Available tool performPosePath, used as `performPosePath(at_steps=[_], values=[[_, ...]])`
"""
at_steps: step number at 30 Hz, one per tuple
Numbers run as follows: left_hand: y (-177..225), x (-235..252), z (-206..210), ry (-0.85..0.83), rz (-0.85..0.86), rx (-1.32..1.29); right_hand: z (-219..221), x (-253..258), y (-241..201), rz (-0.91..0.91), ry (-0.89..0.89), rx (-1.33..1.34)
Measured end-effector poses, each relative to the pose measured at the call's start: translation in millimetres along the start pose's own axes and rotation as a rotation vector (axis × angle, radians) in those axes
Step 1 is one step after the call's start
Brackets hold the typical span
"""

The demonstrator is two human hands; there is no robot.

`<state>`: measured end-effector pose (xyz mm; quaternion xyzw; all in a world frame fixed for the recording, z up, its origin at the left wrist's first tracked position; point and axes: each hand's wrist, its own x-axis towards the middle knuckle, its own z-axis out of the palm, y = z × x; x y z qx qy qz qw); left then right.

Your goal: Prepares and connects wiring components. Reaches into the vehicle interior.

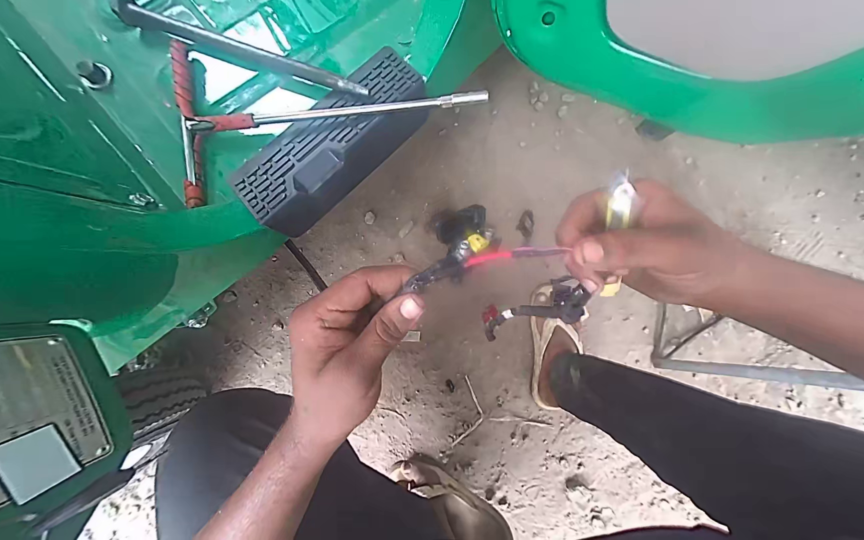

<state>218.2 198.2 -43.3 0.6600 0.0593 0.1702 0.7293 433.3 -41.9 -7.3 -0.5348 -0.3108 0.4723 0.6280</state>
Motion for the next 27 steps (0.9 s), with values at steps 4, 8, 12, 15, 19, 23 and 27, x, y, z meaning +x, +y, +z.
performPosePath(at_steps=[4, 8, 12, 15, 19, 23, 27], values=[[6.2, 0.3, -3.4, -0.056, -0.045, -0.068, 10.3, 0.6, -10.9, 0.110, 0.118, 0.007], [8.5, -0.2, -6.8, -0.083, -0.081, -0.109, 21.7, 3.4, -18.9, 0.229, 0.231, -0.008], [8.3, -0.6, -6.8, -0.108, -0.112, -0.090, 26.5, 8.3, -22.3, 0.305, 0.270, -0.034], [7.2, -1.2, -5.9, -0.106, -0.106, -0.041, 31.6, 14.8, -31.2, 0.400, 0.298, -0.089], [6.8, -1.7, -5.2, -0.045, -0.156, -0.035, 38.4, 20.7, -43.2, 0.473, 0.332, -0.128], [9.0, -2.0, -4.5, -0.001, -0.233, -0.077, 41.0, 21.9, -44.9, 0.476, 0.323, -0.130], [7.6, -2.5, -6.5, 0.016, -0.255, -0.151, 41.0, 21.9, -42.9, 0.445, 0.301, -0.145]])
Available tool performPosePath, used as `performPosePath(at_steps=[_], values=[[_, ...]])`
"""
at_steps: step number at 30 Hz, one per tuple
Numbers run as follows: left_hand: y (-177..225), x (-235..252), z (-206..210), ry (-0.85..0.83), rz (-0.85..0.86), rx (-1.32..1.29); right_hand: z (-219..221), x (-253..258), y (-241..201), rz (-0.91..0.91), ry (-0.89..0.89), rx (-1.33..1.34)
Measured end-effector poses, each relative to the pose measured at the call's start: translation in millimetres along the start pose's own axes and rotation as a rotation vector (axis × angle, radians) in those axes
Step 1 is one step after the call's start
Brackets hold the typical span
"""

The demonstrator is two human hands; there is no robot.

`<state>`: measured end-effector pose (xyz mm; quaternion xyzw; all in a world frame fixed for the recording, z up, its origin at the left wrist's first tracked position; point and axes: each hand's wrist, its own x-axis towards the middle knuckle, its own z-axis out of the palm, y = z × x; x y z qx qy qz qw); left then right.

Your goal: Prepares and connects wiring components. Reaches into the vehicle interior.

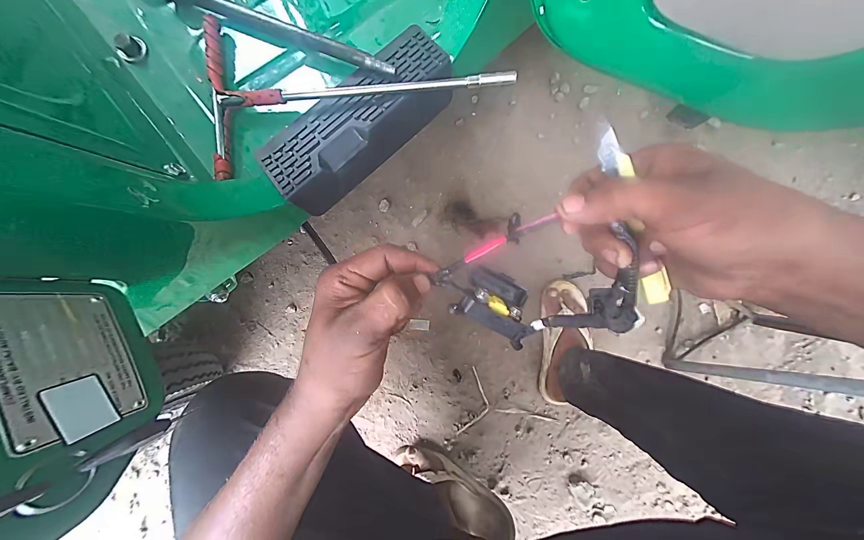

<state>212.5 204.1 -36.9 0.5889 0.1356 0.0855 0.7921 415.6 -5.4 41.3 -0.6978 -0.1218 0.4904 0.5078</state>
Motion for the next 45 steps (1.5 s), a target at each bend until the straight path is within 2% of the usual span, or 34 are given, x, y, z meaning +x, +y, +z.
performPosePath(at_steps=[5, 9, 11, 13, 16, 18, 21, 25, 29, 33, 36, 38, 41, 43, 45], values=[[-2.0, 0.3, -3.9, -0.059, 0.037, -0.070, -12.9, 8.2, 16.4, 0.025, -0.088, 0.040], [-5.6, 0.0, -2.5, -0.118, 0.017, -0.088, -20.3, 19.2, 37.5, 0.079, 0.010, -0.013], [-6.5, 0.4, -4.8, -0.137, 0.004, -0.107, -21.1, 20.5, 39.7, -0.027, 0.125, -0.078], [-4.8, 1.9, -7.5, -0.154, -0.014, -0.123, -20.9, 17.2, 39.4, -0.255, 0.173, -0.206], [-4.3, 3.2, -6.7, -0.190, -0.025, -0.145, -6.9, 12.3, 32.8, -0.562, 0.062, -0.412], [-5.0, 3.7, -4.9, -0.223, -0.030, -0.153, 5.4, 14.1, 31.9, -0.621, -0.053, -0.522], [-5.2, 4.9, -8.8, -0.297, -0.047, -0.124, 11.3, 26.7, 34.0, -0.599, -0.146, -0.607], [-4.0, 2.5, -13.0, -0.359, -0.077, 0.024, 3.4, 48.5, 37.3, -0.579, -0.319, -0.740], [-4.4, -2.3, -10.2, -0.291, -0.029, 0.159, 4.1, 58.8, 49.9, -0.606, -0.376, -0.834], [-6.4, -8.0, -10.4, -0.092, 0.112, 0.665, -2.9, 51.4, 40.0, -0.656, -0.179, -0.991], [-11.2, -11.7, -6.7, 0.037, 0.195, 0.879, -2.2, 39.2, 40.4, -0.748, -0.082, -1.063], [-13.3, -15.0, -0.7, 0.116, 0.275, 0.974, 5.6, 30.7, 47.4, -0.717, -0.091, -0.990], [-18.0, -14.2, 2.0, 0.211, 0.390, 0.995, 20.4, 17.0, 55.4, -0.435, -0.151, -0.566], [-24.6, -11.6, -3.6, 0.230, 0.446, 0.881, 23.1, 10.4, 56.6, -0.265, -0.254, -0.347], [-29.5, -8.0, -9.0, 0.224, 0.455, 0.678, 24.4, 5.7, 59.8, -0.193, -0.334, -0.216]])
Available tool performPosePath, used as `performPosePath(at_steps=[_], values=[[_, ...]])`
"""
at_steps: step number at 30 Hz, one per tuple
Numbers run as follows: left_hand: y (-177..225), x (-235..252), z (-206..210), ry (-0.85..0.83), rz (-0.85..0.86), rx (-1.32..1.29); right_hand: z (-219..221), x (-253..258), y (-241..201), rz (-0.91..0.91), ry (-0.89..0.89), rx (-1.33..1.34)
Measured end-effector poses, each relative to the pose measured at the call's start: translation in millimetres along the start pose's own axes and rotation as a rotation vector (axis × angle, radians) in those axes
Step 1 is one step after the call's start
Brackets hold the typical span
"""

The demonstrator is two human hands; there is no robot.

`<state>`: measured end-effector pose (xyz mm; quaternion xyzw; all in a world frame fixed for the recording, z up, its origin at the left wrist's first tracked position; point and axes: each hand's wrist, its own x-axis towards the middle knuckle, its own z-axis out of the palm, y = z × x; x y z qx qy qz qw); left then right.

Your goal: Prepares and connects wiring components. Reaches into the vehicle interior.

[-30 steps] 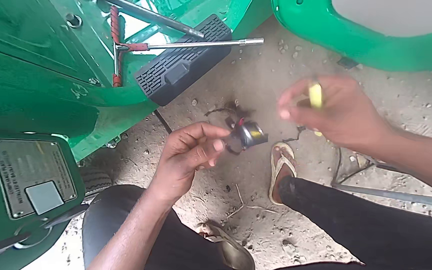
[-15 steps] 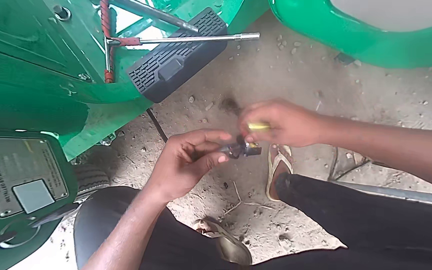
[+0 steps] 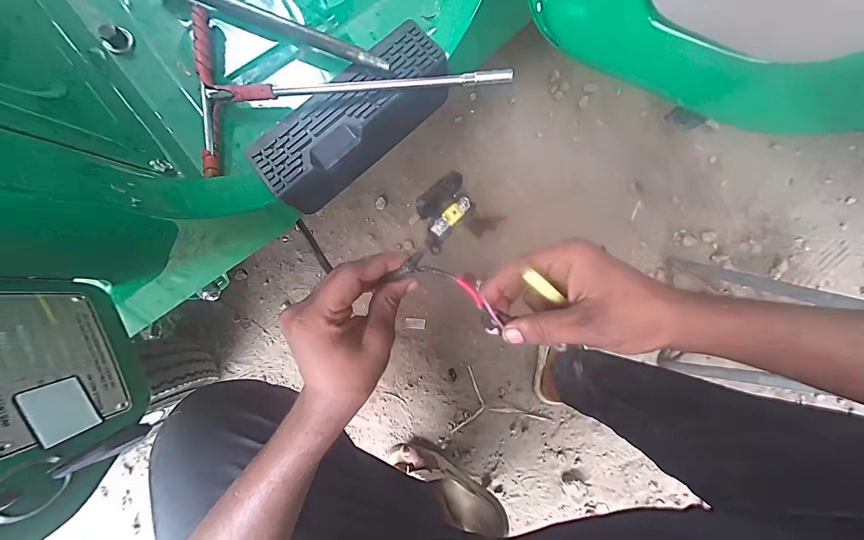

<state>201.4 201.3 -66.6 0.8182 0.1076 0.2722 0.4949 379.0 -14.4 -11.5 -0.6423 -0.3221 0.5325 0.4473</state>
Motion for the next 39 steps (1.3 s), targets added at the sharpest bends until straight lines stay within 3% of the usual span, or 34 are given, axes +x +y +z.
performPosePath(at_steps=[9, 12, 16, 20, 23, 25, 29, 33, 39], values=[[-0.6, 15.3, -2.4, 0.115, -0.234, -0.557, 9.4, 4.9, 14.1, -0.030, -0.203, 0.142], [-4.9, 15.0, -2.9, 0.102, -0.269, -0.599, 13.0, 5.5, 15.8, -0.075, -0.131, 0.164], [-12.4, 13.9, -1.9, 0.105, -0.268, -0.512, 2.0, 4.0, 4.7, -0.226, 0.001, -0.025], [-28.4, 8.8, -1.1, 0.131, -0.206, -0.068, -8.5, 2.3, -20.0, -0.423, 0.117, -0.316], [-21.9, 1.0, 7.8, 0.147, -0.147, 0.115, -14.2, 6.5, -37.4, -0.460, 0.098, -0.257], [-4.7, -3.0, 17.9, 0.045, -0.185, -0.105, -10.9, 10.1, -39.1, -0.458, 0.066, -0.052], [17.9, -1.6, 34.4, -0.259, -0.564, -0.840, 3.5, 11.7, -30.2, -0.351, 0.001, 0.204], [45.3, 14.2, 31.8, -0.006, -0.753, -1.293, 10.5, 8.1, -26.6, -0.272, 0.027, 0.209], [54.7, 10.9, 14.8, 0.088, -0.747, -1.427, 0.5, -4.3, -26.7, -0.079, -0.005, 0.405]])
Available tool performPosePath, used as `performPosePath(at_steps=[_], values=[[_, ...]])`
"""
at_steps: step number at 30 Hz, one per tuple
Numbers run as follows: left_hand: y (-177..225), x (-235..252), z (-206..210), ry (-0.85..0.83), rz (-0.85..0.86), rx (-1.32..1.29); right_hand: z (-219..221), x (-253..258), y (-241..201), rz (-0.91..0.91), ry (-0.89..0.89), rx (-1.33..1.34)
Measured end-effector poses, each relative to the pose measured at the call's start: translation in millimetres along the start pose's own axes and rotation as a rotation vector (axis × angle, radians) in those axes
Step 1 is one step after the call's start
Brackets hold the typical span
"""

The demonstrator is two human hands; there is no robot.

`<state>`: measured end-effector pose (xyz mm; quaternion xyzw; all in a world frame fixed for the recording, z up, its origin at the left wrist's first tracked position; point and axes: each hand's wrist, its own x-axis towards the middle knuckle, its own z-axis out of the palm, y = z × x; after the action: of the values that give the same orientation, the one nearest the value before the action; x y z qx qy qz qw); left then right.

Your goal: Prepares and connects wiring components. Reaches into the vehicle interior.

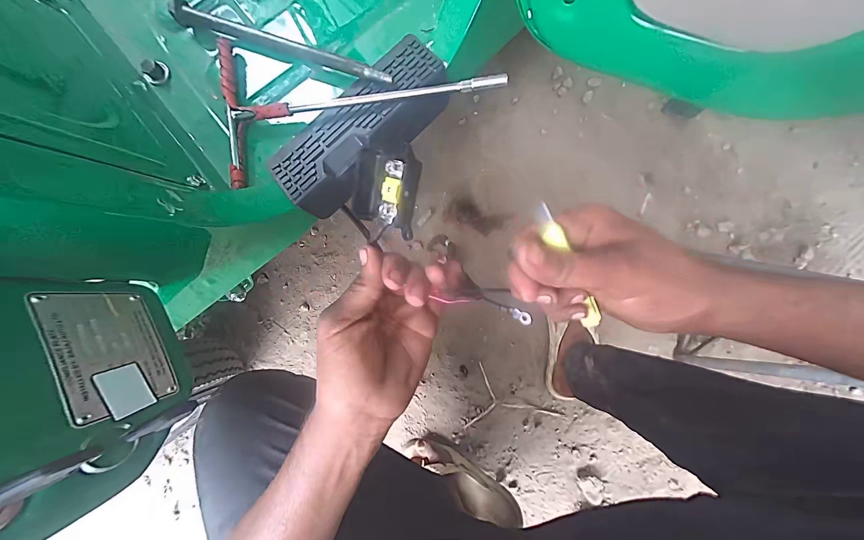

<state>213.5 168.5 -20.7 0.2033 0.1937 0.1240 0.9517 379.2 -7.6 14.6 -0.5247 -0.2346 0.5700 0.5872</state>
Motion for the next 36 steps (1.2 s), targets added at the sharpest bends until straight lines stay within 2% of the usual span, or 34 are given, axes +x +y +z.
performPosePath(at_steps=[3, 5, 7, 9, 10, 13, 17, 21, 23, 26, 30, 32, 36], values=[[-2.4, -5.0, 0.7, -0.036, -0.020, -0.037, -4.0, -5.3, -2.6, 0.017, 0.023, -0.030], [3.0, -10.8, -3.2, -0.031, 0.032, -0.011, -12.9, -8.9, -2.5, 0.021, 0.073, -0.166], [36.1, -11.5, -24.1, 0.007, 0.210, 0.148, -49.3, -19.4, 2.3, 0.072, 0.286, -0.494], [70.2, -10.3, -53.4, 0.013, 0.342, 0.229, -91.3, -35.0, 16.8, 0.220, 0.469, -0.663], [66.9, -5.8, -55.3, 0.048, 0.337, 0.232, -102.6, -36.1, 18.2, 0.277, 0.462, -0.731], [27.7, -7.4, -41.7, 0.150, 0.173, 0.119, -82.6, -24.2, 24.7, 0.380, 0.181, -0.882], [18.4, -3.6, -39.0, 0.146, 0.104, 0.161, -76.2, -1.3, 32.2, 0.378, -0.070, -1.220], [16.6, -2.5, -46.2, 0.052, 0.104, 0.137, -79.4, 3.0, 45.2, 0.246, 0.011, -1.403], [12.4, -2.8, -49.6, 0.019, 0.091, 0.132, -80.8, 1.5, 46.4, 0.244, 0.065, -1.386], [11.7, -2.6, -48.6, 0.011, 0.083, 0.155, -82.9, 5.6, 44.5, 0.258, 0.033, -1.295], [10.4, 0.4, -48.8, -0.009, 0.067, 0.159, -82.9, 12.7, 37.8, 0.460, -0.102, -1.195], [11.4, 0.7, -49.1, -0.045, 0.065, 0.159, -82.6, 15.4, 39.0, 0.465, -0.054, -1.123], [8.7, -1.5, -52.4, -0.059, 0.074, 0.137, -84.7, 16.1, 46.1, 0.365, 0.095, -1.089]])
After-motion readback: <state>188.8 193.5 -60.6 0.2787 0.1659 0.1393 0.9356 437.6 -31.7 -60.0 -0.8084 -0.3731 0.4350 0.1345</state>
